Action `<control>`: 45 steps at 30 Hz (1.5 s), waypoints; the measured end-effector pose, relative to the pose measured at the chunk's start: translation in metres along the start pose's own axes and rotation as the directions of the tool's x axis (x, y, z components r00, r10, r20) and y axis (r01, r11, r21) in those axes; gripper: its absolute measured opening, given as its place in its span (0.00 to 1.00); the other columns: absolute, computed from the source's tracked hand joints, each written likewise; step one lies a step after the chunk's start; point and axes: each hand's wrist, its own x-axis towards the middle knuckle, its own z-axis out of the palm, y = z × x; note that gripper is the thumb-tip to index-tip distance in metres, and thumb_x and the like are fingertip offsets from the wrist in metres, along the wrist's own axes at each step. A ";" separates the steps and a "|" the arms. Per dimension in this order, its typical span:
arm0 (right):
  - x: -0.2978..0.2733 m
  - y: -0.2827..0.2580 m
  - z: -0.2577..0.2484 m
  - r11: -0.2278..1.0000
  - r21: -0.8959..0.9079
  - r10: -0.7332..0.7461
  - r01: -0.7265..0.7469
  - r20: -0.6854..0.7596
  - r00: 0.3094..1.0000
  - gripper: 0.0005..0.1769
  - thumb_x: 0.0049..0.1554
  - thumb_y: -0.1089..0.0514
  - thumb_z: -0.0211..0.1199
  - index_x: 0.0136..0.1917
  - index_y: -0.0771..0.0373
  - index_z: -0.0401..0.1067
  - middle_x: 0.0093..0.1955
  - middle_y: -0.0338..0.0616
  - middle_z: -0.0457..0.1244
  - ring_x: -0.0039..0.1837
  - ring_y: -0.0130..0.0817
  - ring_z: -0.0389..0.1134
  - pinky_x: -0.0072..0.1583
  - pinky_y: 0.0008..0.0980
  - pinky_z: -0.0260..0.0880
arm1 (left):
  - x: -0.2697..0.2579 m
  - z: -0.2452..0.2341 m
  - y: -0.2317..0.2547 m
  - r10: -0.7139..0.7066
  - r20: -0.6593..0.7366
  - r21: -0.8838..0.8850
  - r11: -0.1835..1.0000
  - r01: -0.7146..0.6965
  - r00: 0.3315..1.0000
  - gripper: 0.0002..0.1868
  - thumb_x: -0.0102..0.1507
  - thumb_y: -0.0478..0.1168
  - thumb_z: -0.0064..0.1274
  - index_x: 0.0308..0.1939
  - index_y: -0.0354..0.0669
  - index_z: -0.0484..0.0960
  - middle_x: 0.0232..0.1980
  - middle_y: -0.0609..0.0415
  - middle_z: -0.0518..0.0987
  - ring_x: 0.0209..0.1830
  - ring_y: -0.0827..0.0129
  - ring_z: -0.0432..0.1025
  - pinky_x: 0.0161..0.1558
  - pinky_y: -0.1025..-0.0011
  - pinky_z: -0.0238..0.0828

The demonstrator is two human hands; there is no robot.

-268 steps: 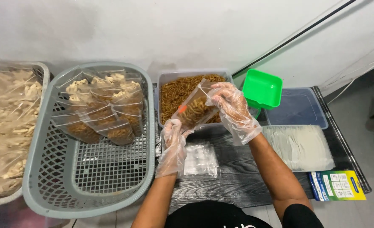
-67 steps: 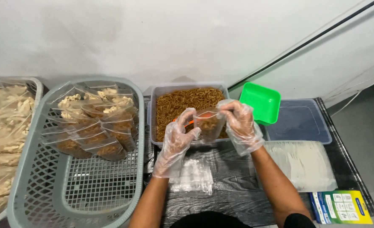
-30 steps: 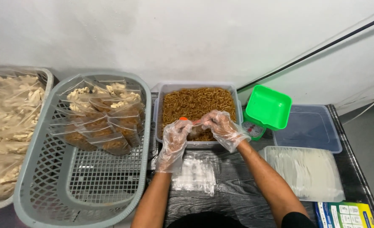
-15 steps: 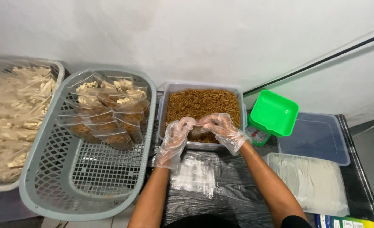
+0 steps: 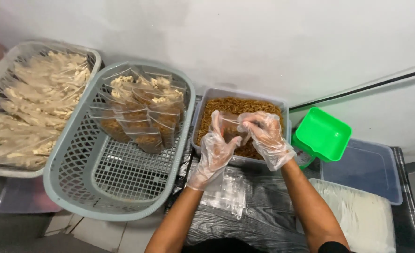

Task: The person scoops dried mealworms from a large container and places them into small plastic bags by hand using a spoon.

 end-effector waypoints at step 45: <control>0.065 -0.106 0.210 0.980 0.199 -0.066 -0.013 0.390 0.919 0.09 0.60 0.60 0.65 0.54 0.62 0.79 0.46 0.53 0.71 0.49 0.49 0.74 0.51 0.42 0.75 | 0.015 -0.248 -0.238 -0.449 0.387 0.690 0.720 0.069 0.805 0.22 0.57 0.64 0.59 0.41 0.53 0.86 0.47 0.50 0.85 0.55 0.54 0.78 0.59 0.56 0.75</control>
